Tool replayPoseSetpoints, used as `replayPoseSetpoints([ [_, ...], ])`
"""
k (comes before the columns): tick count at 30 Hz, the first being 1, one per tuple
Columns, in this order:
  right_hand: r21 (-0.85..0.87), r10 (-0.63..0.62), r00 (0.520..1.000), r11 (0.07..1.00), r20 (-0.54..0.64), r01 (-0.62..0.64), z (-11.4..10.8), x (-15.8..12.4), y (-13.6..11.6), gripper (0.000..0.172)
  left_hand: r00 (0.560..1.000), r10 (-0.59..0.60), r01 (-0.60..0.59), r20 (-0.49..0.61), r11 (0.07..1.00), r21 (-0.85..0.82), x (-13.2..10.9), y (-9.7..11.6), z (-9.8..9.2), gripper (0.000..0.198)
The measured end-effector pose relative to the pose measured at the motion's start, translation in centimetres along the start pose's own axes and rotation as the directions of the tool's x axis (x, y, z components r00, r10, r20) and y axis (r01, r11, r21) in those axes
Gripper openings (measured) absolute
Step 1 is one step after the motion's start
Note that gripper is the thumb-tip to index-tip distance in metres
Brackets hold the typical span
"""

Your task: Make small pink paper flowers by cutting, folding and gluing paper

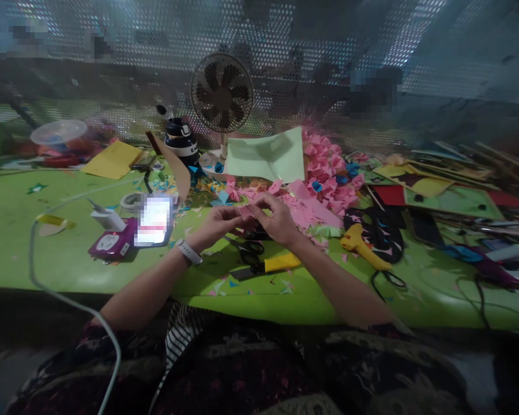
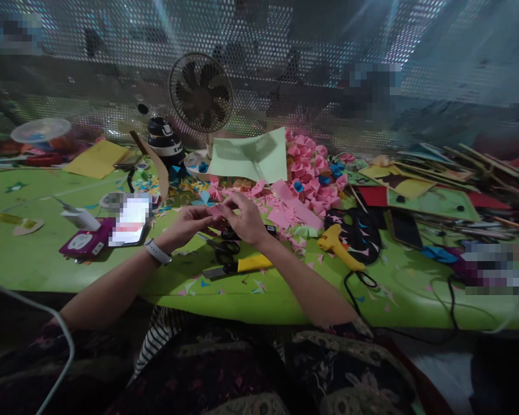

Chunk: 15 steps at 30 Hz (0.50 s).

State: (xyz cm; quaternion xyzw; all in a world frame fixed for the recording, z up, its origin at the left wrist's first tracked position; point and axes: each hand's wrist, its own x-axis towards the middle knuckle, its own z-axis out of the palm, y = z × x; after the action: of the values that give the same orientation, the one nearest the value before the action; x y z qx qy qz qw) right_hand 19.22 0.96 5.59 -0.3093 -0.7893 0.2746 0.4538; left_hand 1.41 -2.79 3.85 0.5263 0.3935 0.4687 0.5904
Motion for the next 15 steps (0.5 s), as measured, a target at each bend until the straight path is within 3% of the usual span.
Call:
replayPoseSetpoints([
  [4, -0.044, 0.005, 1.0, 0.999, 0.003, -0.005, -0.16, 0.01, 0.12, 0.035, 0.999, 0.034, -0.033, 0.016, 0.999, -0.021, 0.06, 0.13, 0.11, 0.037],
  [10, -0.146, -0.003, 0.987, 0.989, 0.159, 0.026, -0.61, 0.22, 0.09, 0.05, 0.998, 0.049, -0.046, 0.037, 0.997, -0.069, 0.24, 0.06, -0.02, 0.034],
  [15, -0.153, -0.002, 0.989, 0.988, 0.15, 0.025, -0.51, 0.18, -0.06, 0.052, 0.996, 0.069, -0.065, 0.05, 0.995, -0.075, 0.35, 0.0, -0.46, 0.034],
])
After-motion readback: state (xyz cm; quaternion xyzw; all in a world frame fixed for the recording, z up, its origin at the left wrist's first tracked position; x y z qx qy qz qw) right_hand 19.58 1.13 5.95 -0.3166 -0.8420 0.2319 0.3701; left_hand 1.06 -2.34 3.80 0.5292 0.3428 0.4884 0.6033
